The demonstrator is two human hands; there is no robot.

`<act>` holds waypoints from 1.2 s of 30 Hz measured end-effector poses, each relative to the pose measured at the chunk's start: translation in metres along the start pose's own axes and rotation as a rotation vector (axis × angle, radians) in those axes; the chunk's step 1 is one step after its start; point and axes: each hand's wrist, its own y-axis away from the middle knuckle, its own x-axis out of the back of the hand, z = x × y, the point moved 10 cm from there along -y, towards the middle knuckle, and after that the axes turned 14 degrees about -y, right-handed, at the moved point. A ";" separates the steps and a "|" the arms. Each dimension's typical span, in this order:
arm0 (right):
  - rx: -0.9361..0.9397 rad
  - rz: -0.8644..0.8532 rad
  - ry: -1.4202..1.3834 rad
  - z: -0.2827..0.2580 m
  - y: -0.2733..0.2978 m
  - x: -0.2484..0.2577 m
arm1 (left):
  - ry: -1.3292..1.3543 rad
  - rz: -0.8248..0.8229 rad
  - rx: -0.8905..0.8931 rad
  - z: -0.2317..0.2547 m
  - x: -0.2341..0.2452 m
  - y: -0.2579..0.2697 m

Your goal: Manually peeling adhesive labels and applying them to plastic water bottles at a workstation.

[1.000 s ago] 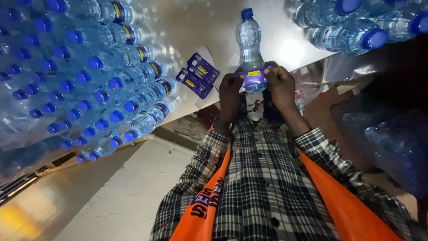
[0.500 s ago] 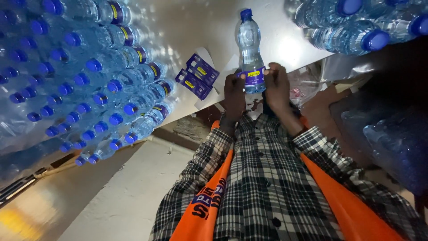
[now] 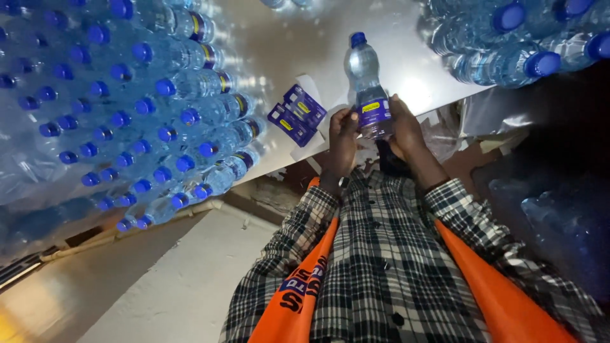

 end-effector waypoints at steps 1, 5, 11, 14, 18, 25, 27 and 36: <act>0.009 -0.007 0.002 -0.006 0.009 -0.006 | 0.005 -0.003 -0.010 0.009 0.001 -0.002; -0.189 -0.271 -0.296 0.007 0.033 -0.029 | 0.051 -0.216 -0.112 0.055 -0.024 -0.003; -0.177 -0.475 -0.155 0.009 0.065 -0.026 | 0.195 -0.398 -0.163 0.079 -0.065 -0.011; 0.007 -0.504 0.237 -0.019 0.106 -0.054 | 0.012 -0.322 -0.295 0.119 -0.058 0.026; 0.076 -0.479 0.714 -0.030 0.176 -0.077 | -0.056 -0.294 -0.444 0.193 -0.037 0.083; 0.245 -0.651 0.667 -0.013 0.179 -0.109 | -0.230 -0.131 -0.500 0.206 0.019 0.122; -0.056 -0.660 1.018 0.036 0.200 -0.130 | -0.249 -0.061 -0.512 0.220 0.055 0.134; 0.261 -0.879 0.834 0.116 0.181 -0.196 | -0.505 0.259 -0.551 0.175 0.186 0.193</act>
